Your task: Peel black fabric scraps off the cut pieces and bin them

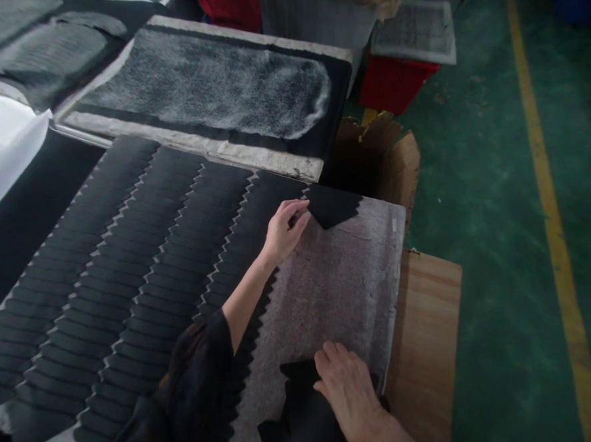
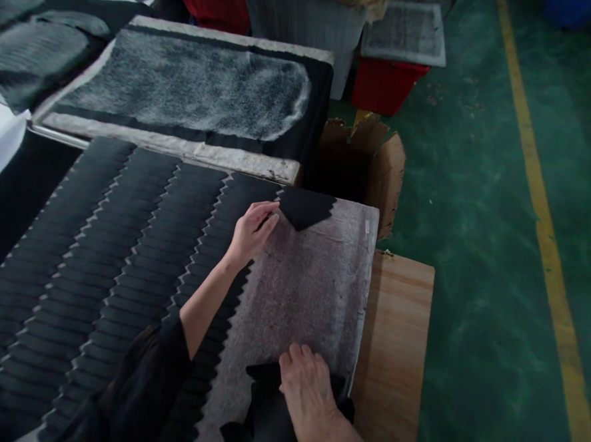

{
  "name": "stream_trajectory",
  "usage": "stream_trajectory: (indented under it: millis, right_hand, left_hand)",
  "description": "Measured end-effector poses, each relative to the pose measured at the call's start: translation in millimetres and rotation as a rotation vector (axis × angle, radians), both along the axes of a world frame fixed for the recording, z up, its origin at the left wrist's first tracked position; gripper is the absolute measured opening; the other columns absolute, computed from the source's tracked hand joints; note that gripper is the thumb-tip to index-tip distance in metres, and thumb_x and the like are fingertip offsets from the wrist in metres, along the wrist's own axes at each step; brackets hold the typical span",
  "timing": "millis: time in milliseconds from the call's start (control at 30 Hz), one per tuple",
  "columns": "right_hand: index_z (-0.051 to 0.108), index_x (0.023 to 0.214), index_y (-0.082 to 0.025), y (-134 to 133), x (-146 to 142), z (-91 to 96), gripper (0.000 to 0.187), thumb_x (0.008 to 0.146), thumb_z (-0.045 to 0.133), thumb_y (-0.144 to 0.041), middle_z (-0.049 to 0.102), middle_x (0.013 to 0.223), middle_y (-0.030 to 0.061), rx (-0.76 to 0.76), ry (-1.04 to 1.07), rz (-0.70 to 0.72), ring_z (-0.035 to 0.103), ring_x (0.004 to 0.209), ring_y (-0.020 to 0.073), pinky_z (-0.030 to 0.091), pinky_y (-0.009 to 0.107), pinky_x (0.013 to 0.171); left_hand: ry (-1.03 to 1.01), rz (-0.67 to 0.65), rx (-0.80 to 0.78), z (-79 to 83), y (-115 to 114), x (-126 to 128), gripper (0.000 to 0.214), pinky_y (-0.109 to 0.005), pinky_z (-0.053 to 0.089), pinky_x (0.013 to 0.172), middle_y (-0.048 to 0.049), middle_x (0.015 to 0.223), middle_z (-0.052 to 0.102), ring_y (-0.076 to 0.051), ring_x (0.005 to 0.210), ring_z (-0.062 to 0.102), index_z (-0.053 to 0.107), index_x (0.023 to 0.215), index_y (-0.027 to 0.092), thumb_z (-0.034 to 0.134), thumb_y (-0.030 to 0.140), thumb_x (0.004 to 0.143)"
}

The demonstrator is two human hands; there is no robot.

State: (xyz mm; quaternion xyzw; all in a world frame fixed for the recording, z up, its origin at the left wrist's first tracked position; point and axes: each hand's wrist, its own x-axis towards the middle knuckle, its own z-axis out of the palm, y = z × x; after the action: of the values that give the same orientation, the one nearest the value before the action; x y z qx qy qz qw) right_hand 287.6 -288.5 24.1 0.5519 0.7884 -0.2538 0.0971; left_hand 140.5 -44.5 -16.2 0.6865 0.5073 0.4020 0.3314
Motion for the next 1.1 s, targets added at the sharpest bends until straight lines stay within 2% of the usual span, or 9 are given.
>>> stream_trajectory:
  millis: [167, 367, 467, 567, 667, 767, 833, 1000, 1100]
  right_hand:
    - [0.062, 0.103, -0.020, -19, -1, -11.2, 0.069, 0.043, 0.095, -0.029, 0.067, 0.099, 0.0101, 0.086, -0.074, -0.046, 0.065, 0.078, 0.0264, 0.055, 0.038, 0.063]
    - [0.058, 0.092, -0.022, -16, 3, -0.5, 0.046, 0.057, 0.087, -0.015, 0.066, 0.083, 0.0019, -0.027, 0.074, -0.042, 0.066, 0.071, 0.0222, 0.053, 0.033, 0.062]
    - [0.055, 0.092, -0.025, -7, 26, 19.6, 0.033, 0.071, 0.081, -0.025, 0.064, 0.093, 0.0026, -0.007, 0.111, -0.244, 0.066, 0.086, 0.0227, 0.052, 0.033, 0.072]
    - [0.052, 0.096, -0.026, -20, 53, 32.4, 0.028, 0.079, 0.074, -0.034, 0.064, 0.093, 0.0029, 0.000, 0.025, -0.384, 0.067, 0.081, 0.0224, 0.051, 0.032, 0.065]
    - [0.053, 0.097, -0.027, -51, 60, 33.5, 0.045, 0.066, 0.083, -0.037, 0.065, 0.094, 0.0037, -0.050, -0.056, -0.414, 0.068, 0.079, 0.0260, 0.052, 0.033, 0.059]
    - [0.054, 0.107, -0.025, -80, 47, 26.5, 0.068, 0.050, 0.091, -0.024, 0.066, 0.104, 0.0091, -0.025, -0.084, -0.437, 0.068, 0.094, 0.0322, 0.056, 0.038, 0.070]
    - [0.055, 0.111, -0.024, -89, 37, 22.0, 0.067, 0.053, 0.088, -0.016, 0.069, 0.104, 0.0103, -0.041, -0.059, -0.494, 0.068, 0.095, 0.0324, 0.057, 0.038, 0.074]
    - [0.066, 0.088, -0.020, -74, 39, 28.2, 0.019, 0.073, 0.074, -0.029, 0.073, 0.081, 0.0038, -0.416, 0.263, -0.802, 0.070, 0.079, 0.0267, 0.055, 0.033, 0.070]
    - [0.071, 0.092, -0.018, -54, 58, 41.2, 0.026, 0.074, 0.073, -0.037, 0.075, 0.091, 0.0049, -0.578, 0.655, -0.996, 0.069, 0.089, 0.0260, 0.055, 0.033, 0.079]
  left_hand:
    - [-0.034, 0.014, -0.090, 14.7, -36, -16, 0.023, -0.031, 0.051, 0.090, -0.0091, 0.111, 0.063, -0.018, 0.102, 0.062, 0.066, 0.109, 0.017, 0.053, 0.026, 0.093]
    - [0.006, -0.083, -0.190, 32.1, -99, -21, 0.021, -0.029, 0.051, 0.086, -0.0079, 0.105, 0.064, -0.016, 0.096, 0.063, 0.066, 0.109, 0.018, 0.051, 0.023, 0.095]
    - [0.066, -0.180, -0.255, 38.5, -139, -23, 0.022, -0.030, 0.052, 0.083, -0.0076, 0.103, 0.064, -0.016, 0.092, 0.062, 0.064, 0.112, 0.019, 0.051, 0.023, 0.094]
    - [0.176, -0.359, -0.308, 42.8, -183, -24, 0.024, -0.033, 0.053, 0.084, -0.0076, 0.105, 0.065, -0.019, 0.096, 0.062, 0.063, 0.115, 0.022, 0.057, 0.027, 0.092]
    - [0.288, -0.505, -0.354, 43.6, -225, -23, 0.031, -0.036, 0.054, 0.086, -0.0080, 0.109, 0.065, -0.021, 0.099, 0.061, 0.062, 0.118, 0.022, 0.063, 0.029, 0.088]
    - [0.430, -0.536, -0.330, 40.9, -255, -21, 0.041, -0.041, 0.054, 0.090, -0.0091, 0.120, 0.062, -0.025, 0.105, 0.059, 0.059, 0.123, 0.023, 0.068, 0.026, 0.084]
    - [0.496, -0.524, -0.316, 38.5, -265, -20, 0.049, -0.044, 0.053, 0.093, -0.0091, 0.125, 0.060, -0.027, 0.110, 0.057, 0.056, 0.128, 0.024, 0.070, 0.023, 0.081]
    - [0.405, -0.461, -0.372, 35.5, -265, -22, 0.044, -0.042, 0.054, 0.092, -0.0088, 0.120, 0.061, -0.025, 0.108, 0.058, 0.056, 0.128, 0.025, 0.066, 0.027, 0.085]
    - [0.202, -0.392, -0.504, 37.8, -259, -26, 0.036, -0.037, 0.053, 0.090, -0.0083, 0.116, 0.062, -0.022, 0.104, 0.060, 0.058, 0.125, 0.025, 0.060, 0.033, 0.090]
